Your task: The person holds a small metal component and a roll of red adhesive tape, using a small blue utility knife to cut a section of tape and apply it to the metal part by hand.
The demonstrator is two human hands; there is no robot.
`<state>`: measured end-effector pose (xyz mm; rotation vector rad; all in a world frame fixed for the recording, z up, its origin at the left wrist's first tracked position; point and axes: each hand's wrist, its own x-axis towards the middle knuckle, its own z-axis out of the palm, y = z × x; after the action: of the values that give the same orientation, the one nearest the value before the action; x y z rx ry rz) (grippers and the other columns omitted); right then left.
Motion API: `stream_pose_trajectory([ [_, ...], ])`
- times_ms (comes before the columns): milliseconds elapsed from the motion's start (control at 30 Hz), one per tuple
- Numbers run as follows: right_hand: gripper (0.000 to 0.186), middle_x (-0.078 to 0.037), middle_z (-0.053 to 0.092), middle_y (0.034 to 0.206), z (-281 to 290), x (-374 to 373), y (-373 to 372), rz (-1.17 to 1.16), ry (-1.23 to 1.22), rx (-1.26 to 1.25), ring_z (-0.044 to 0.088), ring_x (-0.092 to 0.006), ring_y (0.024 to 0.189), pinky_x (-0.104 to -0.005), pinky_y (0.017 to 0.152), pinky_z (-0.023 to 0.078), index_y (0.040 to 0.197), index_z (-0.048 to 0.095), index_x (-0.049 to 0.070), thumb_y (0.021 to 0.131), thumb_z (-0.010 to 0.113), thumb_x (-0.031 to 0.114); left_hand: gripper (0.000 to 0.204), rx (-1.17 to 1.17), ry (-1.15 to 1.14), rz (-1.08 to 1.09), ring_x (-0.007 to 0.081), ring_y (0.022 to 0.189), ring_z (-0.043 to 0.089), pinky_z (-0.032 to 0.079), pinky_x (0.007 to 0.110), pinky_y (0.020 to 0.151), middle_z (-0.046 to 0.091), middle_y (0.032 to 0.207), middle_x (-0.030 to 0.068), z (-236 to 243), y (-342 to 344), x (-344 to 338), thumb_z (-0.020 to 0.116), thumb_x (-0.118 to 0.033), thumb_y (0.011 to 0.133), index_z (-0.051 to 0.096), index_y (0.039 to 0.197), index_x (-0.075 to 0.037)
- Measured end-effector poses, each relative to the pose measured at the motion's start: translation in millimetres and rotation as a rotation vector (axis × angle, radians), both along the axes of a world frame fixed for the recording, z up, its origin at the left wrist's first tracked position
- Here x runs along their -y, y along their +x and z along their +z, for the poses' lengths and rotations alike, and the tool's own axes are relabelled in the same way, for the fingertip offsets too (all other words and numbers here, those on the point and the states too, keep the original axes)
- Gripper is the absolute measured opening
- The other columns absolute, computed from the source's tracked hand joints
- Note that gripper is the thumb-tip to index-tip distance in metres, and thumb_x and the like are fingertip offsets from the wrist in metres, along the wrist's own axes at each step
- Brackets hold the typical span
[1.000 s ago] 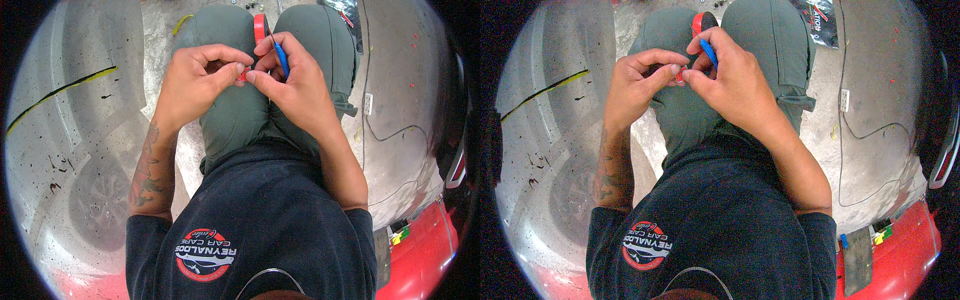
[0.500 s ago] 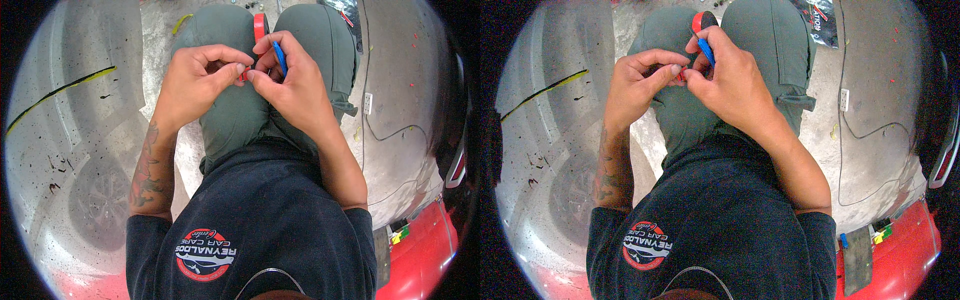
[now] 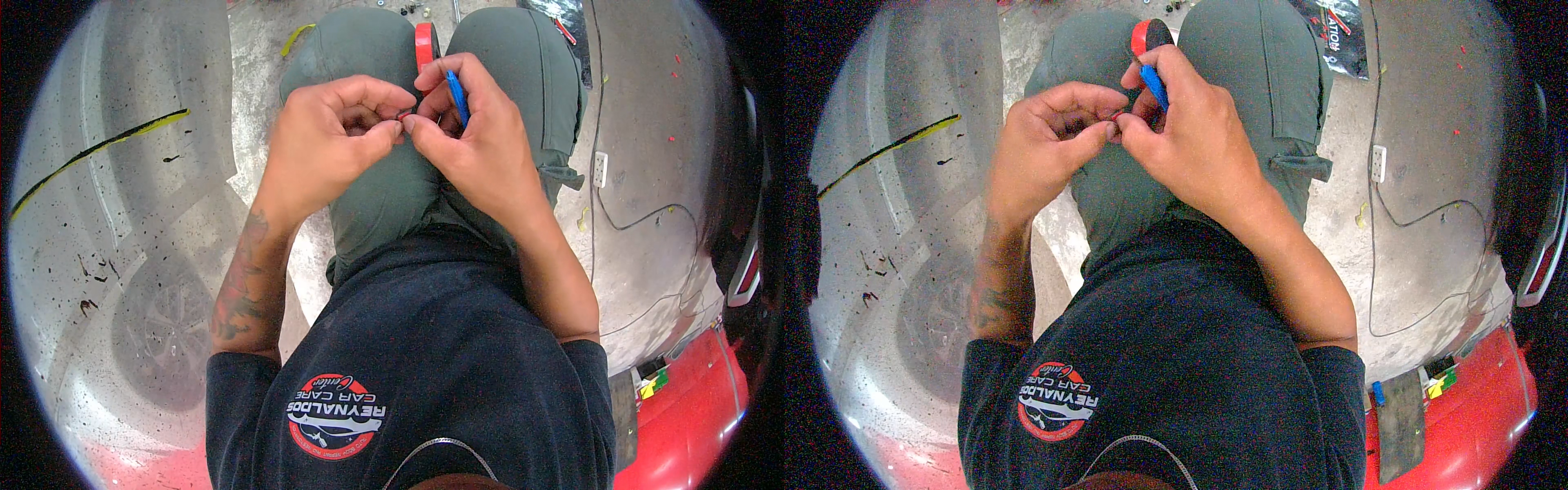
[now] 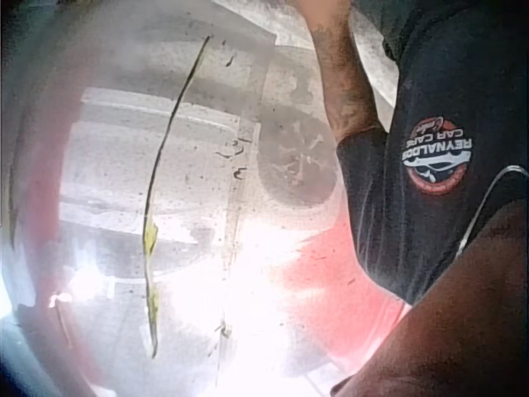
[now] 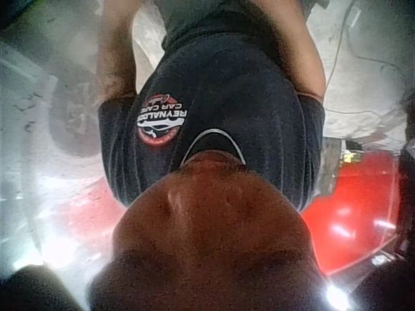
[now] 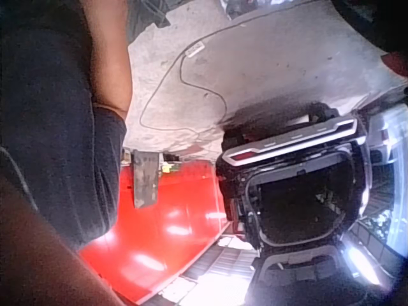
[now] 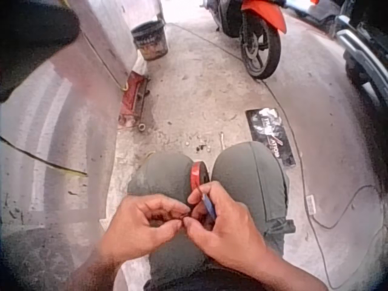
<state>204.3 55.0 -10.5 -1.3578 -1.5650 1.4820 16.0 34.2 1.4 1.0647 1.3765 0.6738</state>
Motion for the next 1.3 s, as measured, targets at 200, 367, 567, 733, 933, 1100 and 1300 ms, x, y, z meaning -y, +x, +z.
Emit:
stream_pose_trajectory([
  [200, 0.031, -0.014, 0.073, 0.081, 1, 1, 3, 0.014, 0.022, 0.016, 0.075, -0.0264, 0.074, -0.0371, 0.068, 0.057, 0.109, 0.060, 0.002, 0.083, 0.075, 0.009, 0.023, 0.053, 0.023, 0.161, 0.0086, 0.083, 0.068, 0.056, 0.022, 0.075, 0.073, 0.094, 0.0060, -6, 10, 13, 0.067, 0.001, 0.089, 0.072, 0.111, 0.003],
  [367, 0.035, -0.016, 0.075, 0.089, -5, 0, 2, 0.031, 0.235, 0.044, 0.075, -0.0270, 0.078, -0.0367, 0.071, 0.058, 0.117, 0.062, 0.002, 0.084, 0.073, 0.008, 0.023, 0.172, -0.005, 0.202, 0.0129, 0.085, 0.070, 0.058, 0.026, 0.078, 0.073, 0.099, 0.0086, -8, 6, 16, 0.068, 0.001, 0.092, 0.069, 0.114, 0.005],
  [567, 0.037, -0.014, 0.074, 0.089, -3, -1, 6, 0.031, 0.016, -0.081, 0.074, -0.0234, 0.078, -0.0354, 0.071, 0.057, 0.121, 0.063, 0.003, 0.085, 0.071, 0.008, 0.023, 0.180, -0.051, 0.131, 0.0152, 0.089, 0.072, 0.060, 0.028, 0.080, 0.074, 0.103, 0.0113, -5, 2, 13, 0.070, -0.001, 0.094, 0.068, 0.115, 0.005],
  [733, 0.037, -0.013, 0.073, 0.084, 1, -1, 7, 0.062, -0.032, -0.051, 0.073, -0.0198, 0.075, -0.0347, 0.070, 0.056, 0.120, 0.063, 0.003, 0.085, 0.072, 0.009, 0.020, 0.134, -0.021, 0.122, 0.0114, 0.085, 0.071, 0.058, 0.025, 0.078, 0.075, 0.099, 0.0093, -7, 6, 16, 0.070, 0.000, 0.091, 0.070, 0.111, 0.004],
  [933, 0.035, -0.016, 0.072, 0.096, -1, 2, 5, 0.022, 0.178, 0.040, 0.072, -0.0279, 0.084, -0.0370, 0.074, 0.056, 0.118, 0.064, 0.003, 0.085, 0.074, 0.010, 0.017, 0.102, -0.010, 0.160, 0.0135, 0.082, 0.072, 0.059, 0.027, 0.075, 0.075, 0.095, 0.0101, -10, 9, 16, 0.071, 0.000, 0.091, 0.071, 0.108, 0.005],
  [1100, 0.026, -0.017, 0.069, 0.097, -1, 8, 18, 0.018, 0.212, 0.044, 0.069, -0.0350, 0.091, -0.0404, 0.080, 0.055, 0.107, 0.068, 0.001, 0.084, 0.075, 0.011, 0.023, 0.266, -0.138, 0.220, 0.0206, 0.086, 0.076, 0.061, 0.030, 0.077, 0.076, 0.100, 0.0149, -5, 9, 20, 0.072, -0.008, 0.094, 0.070, 0.113, 0.006],
  [1300, 0.019, -0.009, 0.066, 0.100, -4, 10, 22, 0.067, 0.224, 0.006, 0.058, -0.0176, 0.074, -0.0302, 0.068, 0.047, 0.104, 0.070, 0.001, 0.087, 0.074, 0.007, 0.027, 0.380, -0.191, 0.189, 0.0223, 0.088, 0.076, 0.062, 0.031, 0.077, 0.076, 0.103, 0.0159, -3, 5, 20, 0.072, -0.013, 0.096, 0.070, 0.115, 0.006],
])
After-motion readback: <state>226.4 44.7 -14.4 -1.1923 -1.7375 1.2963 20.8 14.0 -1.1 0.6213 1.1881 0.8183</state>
